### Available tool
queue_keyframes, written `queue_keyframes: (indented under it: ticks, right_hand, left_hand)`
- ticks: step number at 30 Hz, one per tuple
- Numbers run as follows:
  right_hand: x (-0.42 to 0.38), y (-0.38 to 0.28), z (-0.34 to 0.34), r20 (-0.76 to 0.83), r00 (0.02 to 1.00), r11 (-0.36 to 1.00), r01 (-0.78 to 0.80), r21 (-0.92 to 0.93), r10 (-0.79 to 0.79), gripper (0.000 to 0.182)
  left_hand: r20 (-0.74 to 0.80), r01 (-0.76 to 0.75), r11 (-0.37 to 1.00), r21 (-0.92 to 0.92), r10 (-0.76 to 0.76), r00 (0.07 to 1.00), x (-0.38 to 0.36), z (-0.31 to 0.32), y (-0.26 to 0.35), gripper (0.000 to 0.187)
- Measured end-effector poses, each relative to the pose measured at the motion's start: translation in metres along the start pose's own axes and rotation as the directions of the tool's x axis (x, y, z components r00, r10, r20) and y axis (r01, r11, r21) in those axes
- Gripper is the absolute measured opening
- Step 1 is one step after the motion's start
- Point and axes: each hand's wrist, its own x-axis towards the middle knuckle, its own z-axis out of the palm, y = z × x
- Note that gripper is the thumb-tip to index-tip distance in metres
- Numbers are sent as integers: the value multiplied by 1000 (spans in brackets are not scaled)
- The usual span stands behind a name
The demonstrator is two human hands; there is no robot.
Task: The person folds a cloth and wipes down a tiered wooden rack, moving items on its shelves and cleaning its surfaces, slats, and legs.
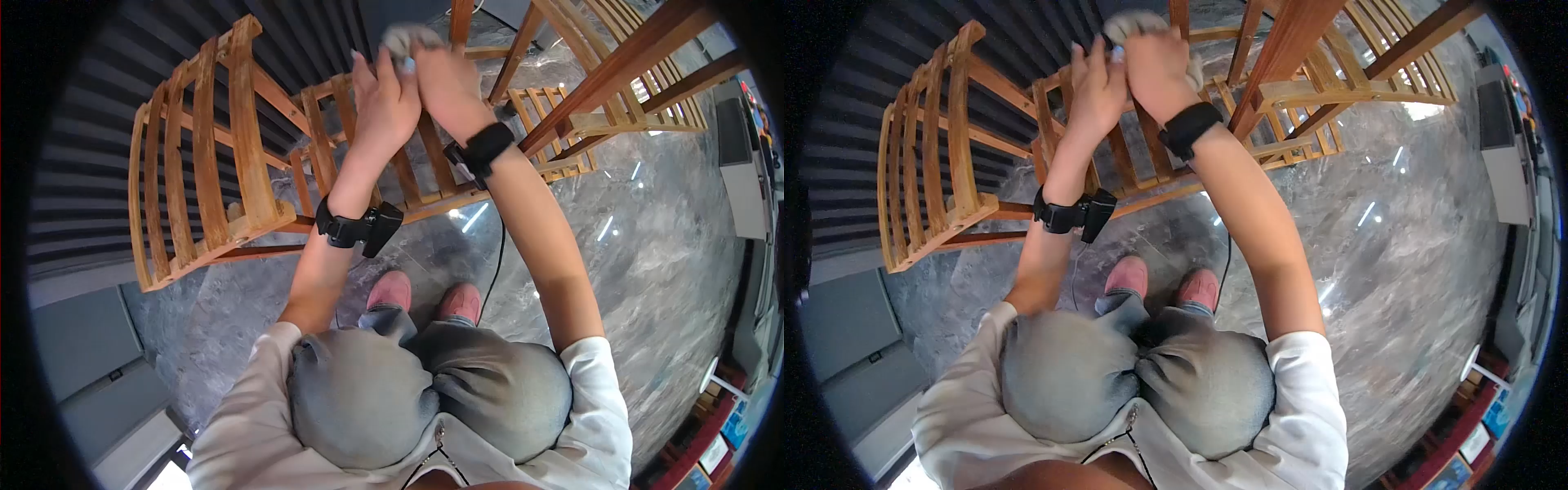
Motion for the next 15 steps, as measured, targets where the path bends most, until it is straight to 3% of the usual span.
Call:
queue_keyframes:
  ticks: [1, 2, 4, 5, 7, 8, 9, 11, 12, 13, 14, 15]
  right_hand:
    - [-2, 2, 3, 107, 994, 1000, -5, 21, 3, 12]
    - [-1, 5, 7, 92, 996, 1000, -22, 22, 20, 12]
    - [-2, 5, -6, 213, 977, 980, -54, 193, 12, 13]
    - [-8, 4, -15, 205, 978, 979, -72, 188, 32, 13]
    - [-23, -1, -40, 214, 977, 963, -64, 262, 6, 14]
    - [-27, -8, -46, 221, 975, 964, -73, 255, 15, 14]
    - [-36, -12, -54, 332, 943, 967, -71, 244, -15, 15]
    - [-49, -21, -69, 564, 826, 982, -95, 161, -12, 15]
    - [-62, -19, -98, 596, 770, 966, 253, 46, -230, 14]
    - [-69, -23, -113, 659, 723, 971, 237, 41, -205, 14]
    - [-81, -21, -120, 617, 733, 944, 326, 54, -288, 15]
    - [-86, -8, -122, 607, 673, 897, 216, 386, -423, 12]
  left_hand:
    - [125, 28, 994, 107, -42, 991, 2, -4, -4, 45]
    - [131, 7, 994, 113, -22, 991, 4, -4, -6, 45]
    - [306, 82, 964, -251, -1, 952, 3, -5, -1, 47]
    - [318, 68, 965, -252, 16, 948, 1, -5, 3, 47]
    - [82, 18, 971, -238, 2, 997, -6, -8, 13, 46]
    - [56, 12, 974, -227, 1, 998, -7, -16, 13, 41]
    - [64, 12, 973, -229, 3, 998, -13, -23, 17, 41]
    - [277, -17, 979, -205, 74, 958, -24, -37, 26, 39]
    - [279, -17, 978, -207, 76, 957, -31, -43, 34, 39]
    - [368, 12, 973, -232, 76, 927, -38, -49, 44, 38]
    - [456, 47, 967, -252, 76, 887, -44, -56, 52, 38]
    - [459, 51, 966, -254, 74, 885, -47, -66, 62, 38]
